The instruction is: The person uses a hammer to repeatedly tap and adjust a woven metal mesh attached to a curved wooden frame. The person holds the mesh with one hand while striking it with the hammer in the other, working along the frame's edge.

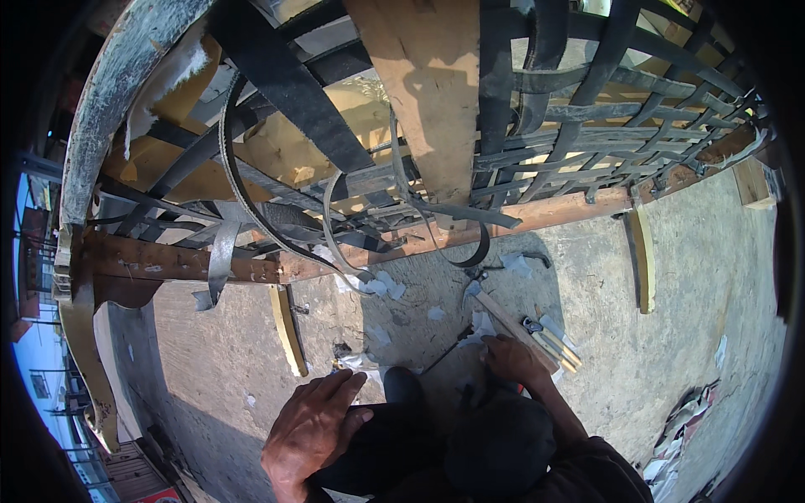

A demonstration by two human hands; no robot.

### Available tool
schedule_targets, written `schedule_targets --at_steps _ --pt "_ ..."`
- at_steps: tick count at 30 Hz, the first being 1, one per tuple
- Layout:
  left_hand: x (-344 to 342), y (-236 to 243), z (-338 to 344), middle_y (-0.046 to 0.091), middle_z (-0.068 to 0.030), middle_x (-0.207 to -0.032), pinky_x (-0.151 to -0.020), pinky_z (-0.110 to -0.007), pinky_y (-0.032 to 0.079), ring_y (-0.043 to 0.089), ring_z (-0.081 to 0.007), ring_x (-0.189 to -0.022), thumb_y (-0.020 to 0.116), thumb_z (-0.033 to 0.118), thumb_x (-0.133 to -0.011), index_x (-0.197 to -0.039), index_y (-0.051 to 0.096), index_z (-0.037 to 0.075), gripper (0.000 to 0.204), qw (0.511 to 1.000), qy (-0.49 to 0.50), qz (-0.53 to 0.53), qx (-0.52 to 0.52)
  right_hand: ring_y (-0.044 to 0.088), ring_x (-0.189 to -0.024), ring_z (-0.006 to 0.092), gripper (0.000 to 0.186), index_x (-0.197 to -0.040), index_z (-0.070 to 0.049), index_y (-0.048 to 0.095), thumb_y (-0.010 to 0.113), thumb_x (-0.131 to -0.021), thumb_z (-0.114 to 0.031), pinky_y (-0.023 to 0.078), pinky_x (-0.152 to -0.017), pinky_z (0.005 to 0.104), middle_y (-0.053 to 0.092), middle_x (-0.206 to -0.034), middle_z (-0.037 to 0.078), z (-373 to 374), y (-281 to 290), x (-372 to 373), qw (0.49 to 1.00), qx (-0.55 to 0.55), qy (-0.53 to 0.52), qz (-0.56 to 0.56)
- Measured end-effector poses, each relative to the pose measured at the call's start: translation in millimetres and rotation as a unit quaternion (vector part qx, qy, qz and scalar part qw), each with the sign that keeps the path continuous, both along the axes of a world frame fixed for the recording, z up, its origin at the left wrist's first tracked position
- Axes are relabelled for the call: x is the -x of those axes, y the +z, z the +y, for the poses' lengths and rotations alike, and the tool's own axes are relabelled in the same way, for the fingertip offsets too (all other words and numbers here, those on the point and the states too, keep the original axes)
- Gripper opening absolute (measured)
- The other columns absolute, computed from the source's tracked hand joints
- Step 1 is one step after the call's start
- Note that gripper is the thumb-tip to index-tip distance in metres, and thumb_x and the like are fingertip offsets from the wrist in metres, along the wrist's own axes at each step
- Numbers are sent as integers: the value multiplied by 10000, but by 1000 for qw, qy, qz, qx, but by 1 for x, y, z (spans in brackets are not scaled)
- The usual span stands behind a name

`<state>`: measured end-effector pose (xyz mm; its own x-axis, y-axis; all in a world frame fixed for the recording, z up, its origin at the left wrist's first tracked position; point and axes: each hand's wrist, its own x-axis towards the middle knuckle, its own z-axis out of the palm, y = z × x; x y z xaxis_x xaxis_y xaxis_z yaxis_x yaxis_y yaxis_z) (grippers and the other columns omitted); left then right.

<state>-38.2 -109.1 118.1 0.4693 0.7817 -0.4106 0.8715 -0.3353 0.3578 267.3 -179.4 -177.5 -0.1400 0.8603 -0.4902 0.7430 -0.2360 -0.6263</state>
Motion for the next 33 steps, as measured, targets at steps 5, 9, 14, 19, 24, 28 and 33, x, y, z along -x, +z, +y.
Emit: schedule_targets --at_steps 5,9,14,19,24,28,33 --pt "5 -1 -9 670 -242 -1259 -984 -487 532 644 -440 -1157 748 161 -919 -1323 611 23 448 998 -7 -50 -27 653 -1124 469 491 -1343 -92 604 706 -913 -305 524 -961 571 658 -1210 255 -10 -7 -5 1000 -11 -15 -12" --pt "11 -6 -6 646 -246 -1305 -1012 -489 511 617 -456 -1193 677 148 -975 -1349 607 26 400 998 -5 -61 -13 573 -1190 495 552 -1364 -119 579 759 -864 -270 492 -996 570 587 -1300 256 -14 -21 -20 978 -97 -155 -100" --pt "16 -7 -8 641 -238 -1325 -1027 -485 508 612 -444 -1210 670 154 -983 -1367 602 30 409 998 -8 -52 -17 544 -1171 476 524 -1289 -106 587 787 -818 -222 478 -1007 554 575 -1317 239 -14 -38 -36 967 -86 -186 -148" --pt "19 -14 -7 687 -232 -1225 -945 -486 545 660 -428 -1123 781 141 -887 -1287 623 12 448 990 -33 -124 -59 545 -1176 464 522 -1293 -105 581 773 -819 -210 489 -989 550 581 -1291 220 -17 -47 -44 968 -123 -159 -153" --pt "12 -8 -1 634 -227 -1350 -1045 -480 501 602 -440 -1231 669 163 -987 -1385 594 39 423 997 -17 -73 -4 547 -1192 450 588 -1376 -120 566 760 -826 -193 483 -986 543 582 -1310 207 -31 -55 -57 960 -151 -199 -126" --pt "-1 -7 6 672 -207 -1267 -982 -480 523 639 -413 -1160 738 134 -916 -1302 625 24 417 996 -66 -65 -11 548 -1231 419 592 -1400 -149 559 762 -852 -238 464 -983 596 570 -1335 185 -60 -42 -80 948 -80 -234 -201" --pt "-64 -22 51 692 -176 -1159 -951 -455 517 667 -349 -1104 692 160 -939 -1192 657 4 299 950 -279 -88 106 564 -1216 401 601 -1396 -147 511 759 -869 -296 503 -936 573 582 -1277 176 -96 -49 -111 953 -26 -178 -242"
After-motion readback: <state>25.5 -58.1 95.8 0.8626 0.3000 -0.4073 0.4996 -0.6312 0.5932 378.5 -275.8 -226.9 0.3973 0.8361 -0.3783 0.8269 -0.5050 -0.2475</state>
